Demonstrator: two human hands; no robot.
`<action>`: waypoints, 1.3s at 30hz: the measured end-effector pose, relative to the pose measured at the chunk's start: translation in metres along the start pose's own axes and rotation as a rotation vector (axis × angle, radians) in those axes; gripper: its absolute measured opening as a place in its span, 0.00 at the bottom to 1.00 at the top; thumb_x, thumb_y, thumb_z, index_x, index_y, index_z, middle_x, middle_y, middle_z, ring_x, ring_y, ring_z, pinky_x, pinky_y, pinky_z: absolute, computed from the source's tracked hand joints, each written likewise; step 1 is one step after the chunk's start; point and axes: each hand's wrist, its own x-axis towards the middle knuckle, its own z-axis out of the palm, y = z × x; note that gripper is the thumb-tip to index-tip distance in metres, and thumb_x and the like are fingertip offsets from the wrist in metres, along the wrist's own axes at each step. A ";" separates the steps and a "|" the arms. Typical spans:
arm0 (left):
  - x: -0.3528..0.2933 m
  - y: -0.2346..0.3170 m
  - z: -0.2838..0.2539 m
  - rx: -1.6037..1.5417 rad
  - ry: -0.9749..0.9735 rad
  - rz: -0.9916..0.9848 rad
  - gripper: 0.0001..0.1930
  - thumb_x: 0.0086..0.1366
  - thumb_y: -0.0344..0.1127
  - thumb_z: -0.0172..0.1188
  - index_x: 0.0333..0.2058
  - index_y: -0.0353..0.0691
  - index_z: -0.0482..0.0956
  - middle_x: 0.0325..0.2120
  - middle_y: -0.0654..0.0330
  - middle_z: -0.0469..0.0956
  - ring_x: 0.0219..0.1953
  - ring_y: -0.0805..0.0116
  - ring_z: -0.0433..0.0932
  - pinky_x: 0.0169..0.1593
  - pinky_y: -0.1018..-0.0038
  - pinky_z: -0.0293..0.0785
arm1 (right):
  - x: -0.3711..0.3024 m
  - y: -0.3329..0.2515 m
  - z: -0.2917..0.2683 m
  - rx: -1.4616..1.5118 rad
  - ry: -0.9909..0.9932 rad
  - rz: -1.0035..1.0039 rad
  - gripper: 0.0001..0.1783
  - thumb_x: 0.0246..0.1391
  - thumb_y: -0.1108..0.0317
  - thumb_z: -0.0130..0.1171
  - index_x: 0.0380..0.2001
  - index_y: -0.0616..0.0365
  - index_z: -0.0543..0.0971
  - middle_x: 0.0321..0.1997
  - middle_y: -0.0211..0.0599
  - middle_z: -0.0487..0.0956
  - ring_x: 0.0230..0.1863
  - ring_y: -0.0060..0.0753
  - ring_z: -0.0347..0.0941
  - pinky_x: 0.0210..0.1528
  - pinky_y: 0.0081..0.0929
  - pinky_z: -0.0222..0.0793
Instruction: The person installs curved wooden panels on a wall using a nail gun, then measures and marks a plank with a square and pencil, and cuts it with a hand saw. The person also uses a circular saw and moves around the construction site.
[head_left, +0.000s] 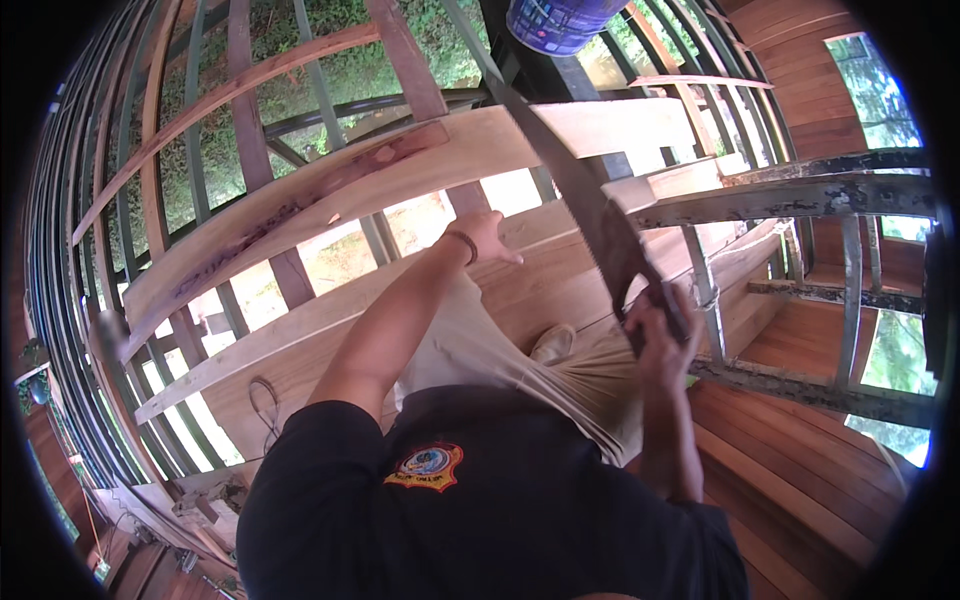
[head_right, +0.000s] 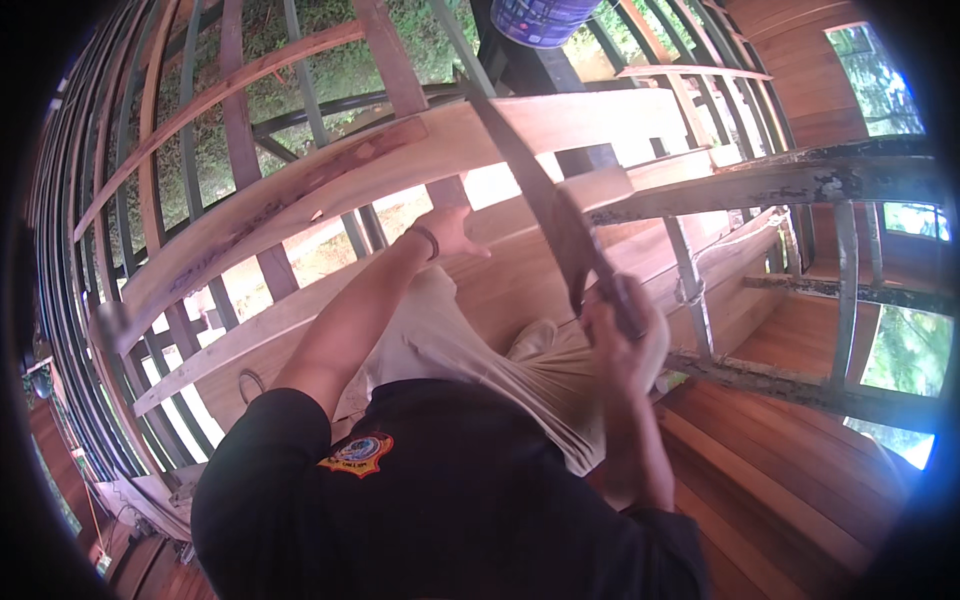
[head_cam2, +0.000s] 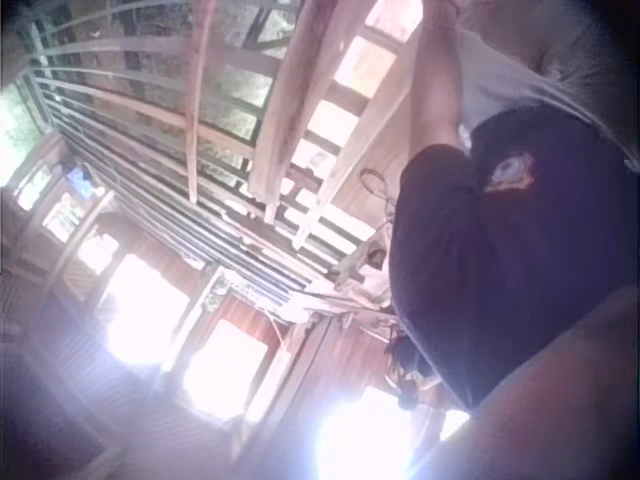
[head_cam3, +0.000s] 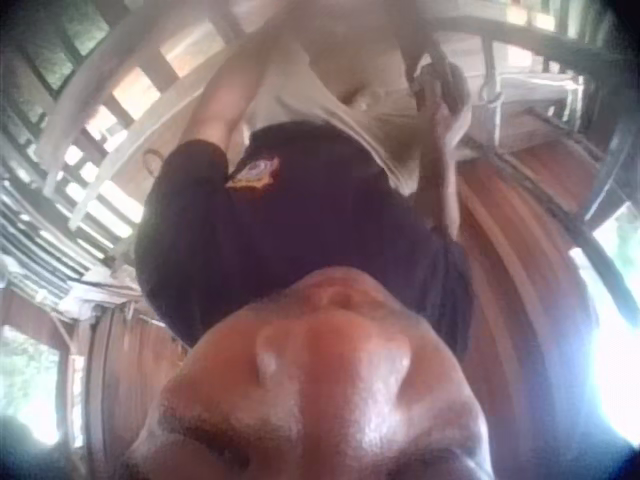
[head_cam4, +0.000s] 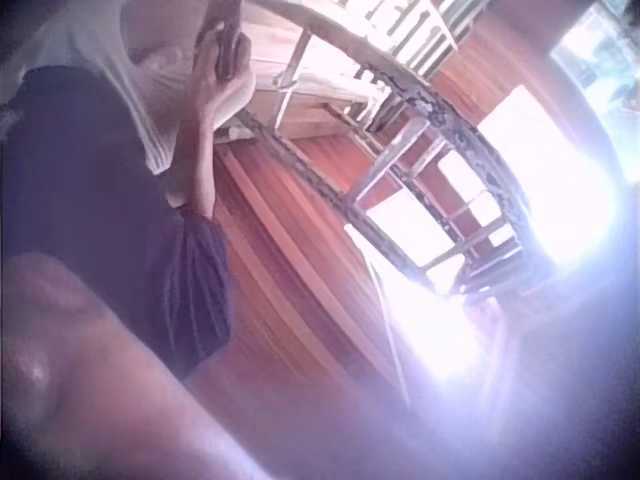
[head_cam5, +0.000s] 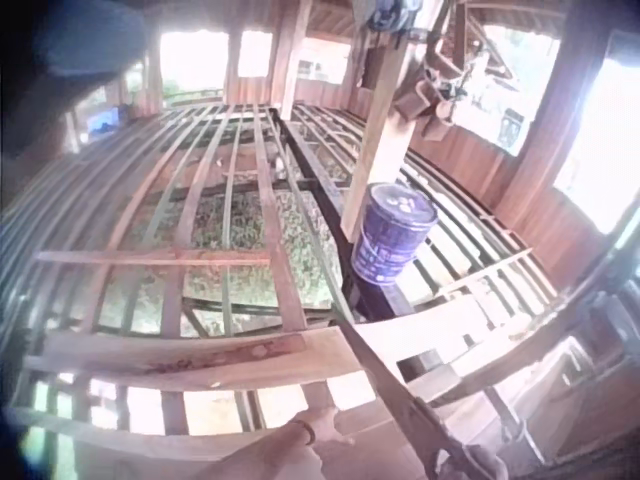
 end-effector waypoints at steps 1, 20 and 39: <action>0.003 0.007 -0.001 0.009 0.011 0.010 0.53 0.48 0.70 0.72 0.60 0.30 0.73 0.56 0.38 0.77 0.61 0.47 0.76 0.64 0.60 0.73 | -0.008 0.017 -0.005 -0.035 -0.014 -0.070 0.04 0.59 0.75 0.60 0.38 0.58 0.79 0.25 0.25 0.77 0.28 0.16 0.71 0.31 0.19 0.66; 0.032 0.075 0.010 0.022 0.178 -0.276 0.46 0.70 0.76 0.33 0.68 0.44 0.68 0.53 0.45 0.82 0.58 0.50 0.79 0.63 0.60 0.68 | -0.059 0.136 -0.050 -0.086 -0.016 -0.208 0.09 0.58 0.70 0.67 0.37 0.62 0.78 0.23 0.35 0.77 0.26 0.21 0.72 0.30 0.27 0.69; 0.051 0.040 0.039 0.104 0.232 -0.416 0.53 0.62 0.83 0.38 0.50 0.32 0.84 0.52 0.39 0.81 0.57 0.45 0.80 0.60 0.57 0.74 | -0.093 0.125 -0.065 -0.040 -0.048 -0.297 0.08 0.53 0.73 0.67 0.35 0.60 0.78 0.21 0.44 0.77 0.21 0.42 0.77 0.27 0.35 0.70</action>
